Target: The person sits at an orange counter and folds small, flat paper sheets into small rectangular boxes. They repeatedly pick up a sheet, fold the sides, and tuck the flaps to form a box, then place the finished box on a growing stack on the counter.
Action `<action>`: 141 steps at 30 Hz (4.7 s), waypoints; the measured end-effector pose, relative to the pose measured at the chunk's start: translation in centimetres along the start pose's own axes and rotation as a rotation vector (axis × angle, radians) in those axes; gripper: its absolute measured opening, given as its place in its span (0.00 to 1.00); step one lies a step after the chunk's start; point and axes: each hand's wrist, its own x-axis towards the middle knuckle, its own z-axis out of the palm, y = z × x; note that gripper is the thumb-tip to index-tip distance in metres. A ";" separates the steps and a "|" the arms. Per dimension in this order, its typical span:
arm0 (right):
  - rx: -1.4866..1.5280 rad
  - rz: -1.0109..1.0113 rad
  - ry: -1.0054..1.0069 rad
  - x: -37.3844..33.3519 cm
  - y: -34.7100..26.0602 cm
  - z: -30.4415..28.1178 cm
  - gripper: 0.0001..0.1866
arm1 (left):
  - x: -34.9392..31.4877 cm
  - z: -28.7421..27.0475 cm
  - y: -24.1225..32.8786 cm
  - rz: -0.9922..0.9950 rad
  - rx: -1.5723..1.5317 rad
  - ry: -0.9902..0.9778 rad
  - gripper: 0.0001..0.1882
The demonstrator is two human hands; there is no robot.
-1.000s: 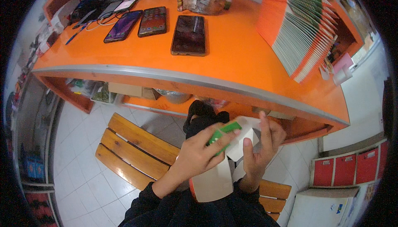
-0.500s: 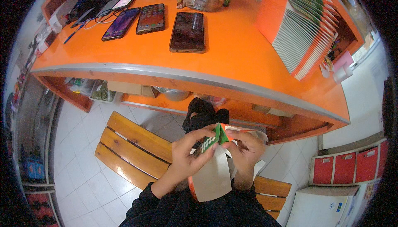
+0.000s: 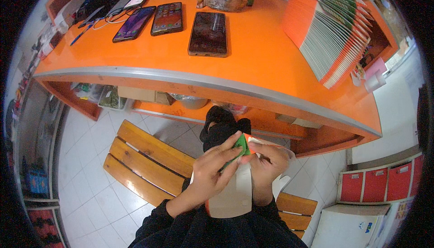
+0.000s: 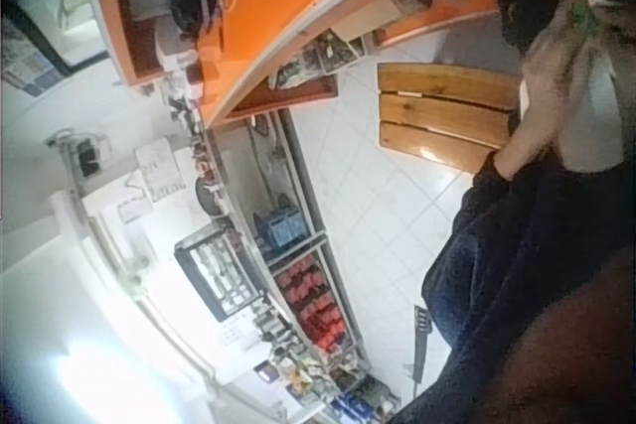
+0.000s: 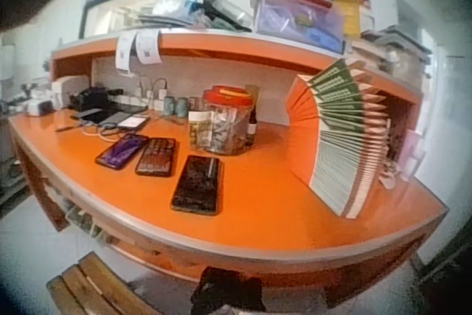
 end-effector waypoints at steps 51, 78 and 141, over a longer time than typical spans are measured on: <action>0.272 0.329 -0.020 -3.1 -1.9 2.2 0.07 | -2.7 0.3 -0.9 0.179 0.172 0.174 0.14; 0.353 0.376 0.089 -2.8 -2.2 2.7 0.10 | -2.3 -1.5 -0.6 0.216 0.139 0.262 0.16; 0.327 0.025 -0.500 0.4 -4.2 -1.6 0.11 | -0.9 -4.4 0.1 0.080 -0.656 0.025 0.11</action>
